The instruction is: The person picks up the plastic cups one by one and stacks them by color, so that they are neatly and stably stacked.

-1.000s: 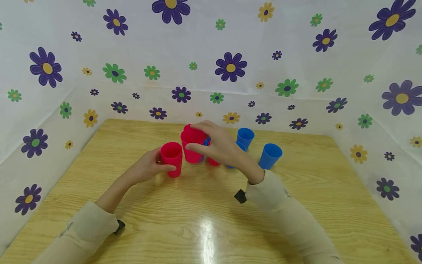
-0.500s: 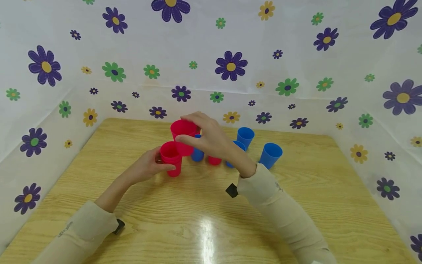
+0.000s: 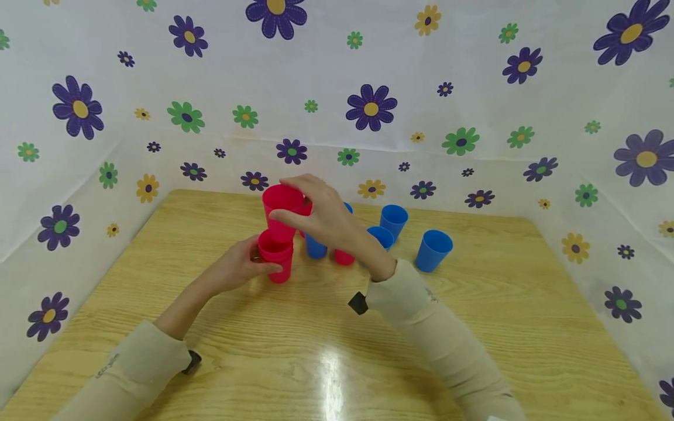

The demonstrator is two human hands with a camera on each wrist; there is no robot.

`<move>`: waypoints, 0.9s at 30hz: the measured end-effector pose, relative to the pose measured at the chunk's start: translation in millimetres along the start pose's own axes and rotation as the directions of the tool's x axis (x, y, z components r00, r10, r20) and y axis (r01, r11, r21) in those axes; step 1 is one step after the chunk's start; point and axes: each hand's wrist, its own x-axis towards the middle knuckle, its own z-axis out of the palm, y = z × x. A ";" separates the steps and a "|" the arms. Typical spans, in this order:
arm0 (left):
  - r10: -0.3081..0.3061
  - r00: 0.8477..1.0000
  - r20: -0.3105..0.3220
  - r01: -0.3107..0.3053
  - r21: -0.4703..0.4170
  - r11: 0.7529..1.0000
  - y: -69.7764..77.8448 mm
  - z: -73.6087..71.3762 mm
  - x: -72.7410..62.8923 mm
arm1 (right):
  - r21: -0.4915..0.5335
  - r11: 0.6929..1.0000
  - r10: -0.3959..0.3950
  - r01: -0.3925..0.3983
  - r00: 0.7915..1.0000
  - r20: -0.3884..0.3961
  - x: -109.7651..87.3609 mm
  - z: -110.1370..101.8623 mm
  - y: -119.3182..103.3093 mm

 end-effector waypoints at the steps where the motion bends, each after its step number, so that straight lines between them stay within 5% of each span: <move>1: 0.000 1.000 0.001 0.000 -0.002 1.000 -0.4 0.2 0.0 | 0.002 1.000 -0.004 0.004 1.000 0.002 0.5 1.5 0.3; 12: 0.015 1.000 -0.007 -0.016 -0.008 1.000 -2.8 0.2 1.1 | 0.022 1.000 -0.010 0.010 0.999 0.034 0.5 15.7 5.2; 22: -0.012 1.000 -0.008 0.012 0.016 1.000 0.1 1.1 -0.9 | -0.045 0.993 0.119 -0.113 0.978 0.170 -13.8 24.2 14.8; 27: -0.019 1.000 -0.017 0.020 0.017 1.000 0.7 0.9 -0.9 | -0.075 0.986 0.159 -0.148 0.972 0.173 -22.9 21.4 19.7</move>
